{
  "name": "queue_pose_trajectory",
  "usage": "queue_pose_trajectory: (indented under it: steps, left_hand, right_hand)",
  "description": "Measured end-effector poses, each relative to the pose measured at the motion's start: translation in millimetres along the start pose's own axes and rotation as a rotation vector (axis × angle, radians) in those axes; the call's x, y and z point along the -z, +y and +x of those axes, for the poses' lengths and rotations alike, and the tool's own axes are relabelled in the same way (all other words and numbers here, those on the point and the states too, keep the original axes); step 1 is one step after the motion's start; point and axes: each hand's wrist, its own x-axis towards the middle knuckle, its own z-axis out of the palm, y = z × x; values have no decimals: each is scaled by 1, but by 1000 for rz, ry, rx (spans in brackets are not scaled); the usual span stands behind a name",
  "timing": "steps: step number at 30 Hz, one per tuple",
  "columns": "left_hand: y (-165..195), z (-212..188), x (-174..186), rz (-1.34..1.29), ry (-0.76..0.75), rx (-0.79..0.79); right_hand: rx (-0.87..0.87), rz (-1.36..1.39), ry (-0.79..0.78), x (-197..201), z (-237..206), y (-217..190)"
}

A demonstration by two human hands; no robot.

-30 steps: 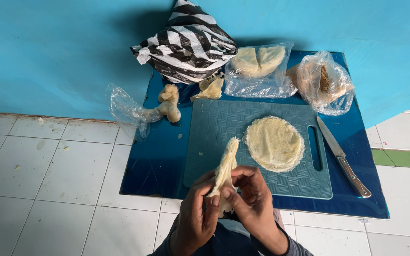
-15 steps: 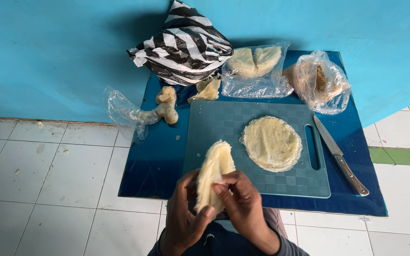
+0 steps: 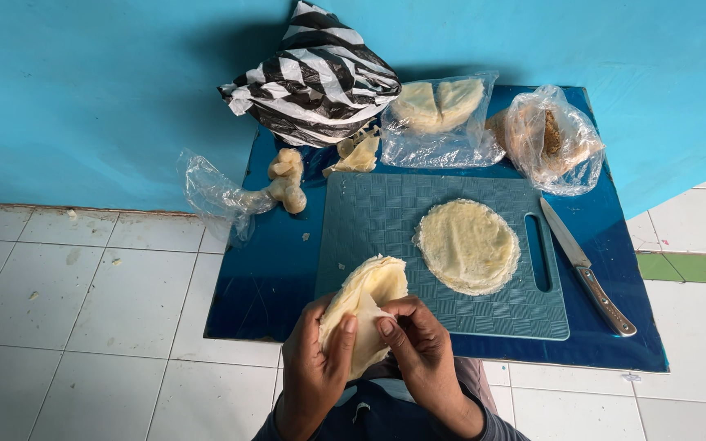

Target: The person cuts a piece of dough into wedges with a knife on a cutting board, wraps dough pieces in a plastic bag and a striped cloth, then peels apart the thin layers of a round stacked dough sheet by hand, separating one layer from the stack and setting it on the board.

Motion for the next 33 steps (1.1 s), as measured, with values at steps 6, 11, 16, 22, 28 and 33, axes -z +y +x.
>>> queue_pose_trajectory:
  steps: [6,11,16,22,28,33]
  left_hand:
    - [12,4,4,154,40,-164]
    - [17,7,9,267,45,-164]
    - [23,5,9,266,47,-229]
    - [19,2,2,307,106,-263]
    - [12,-5,-2,377,102,-417]
    - [8,-7,-3,383,66,-429]
  right_hand:
    - [270,-237,-28,-8,1,-20]
    - [259,-380,22,-11,-3,-31]
    - [227,-163,-182,-6,4,-30]
    - [168,-348,-1,-7,2,-23]
    - [475,-581,76,-17,-11,-31]
    - [480,-544,84,-21,-13,-35]
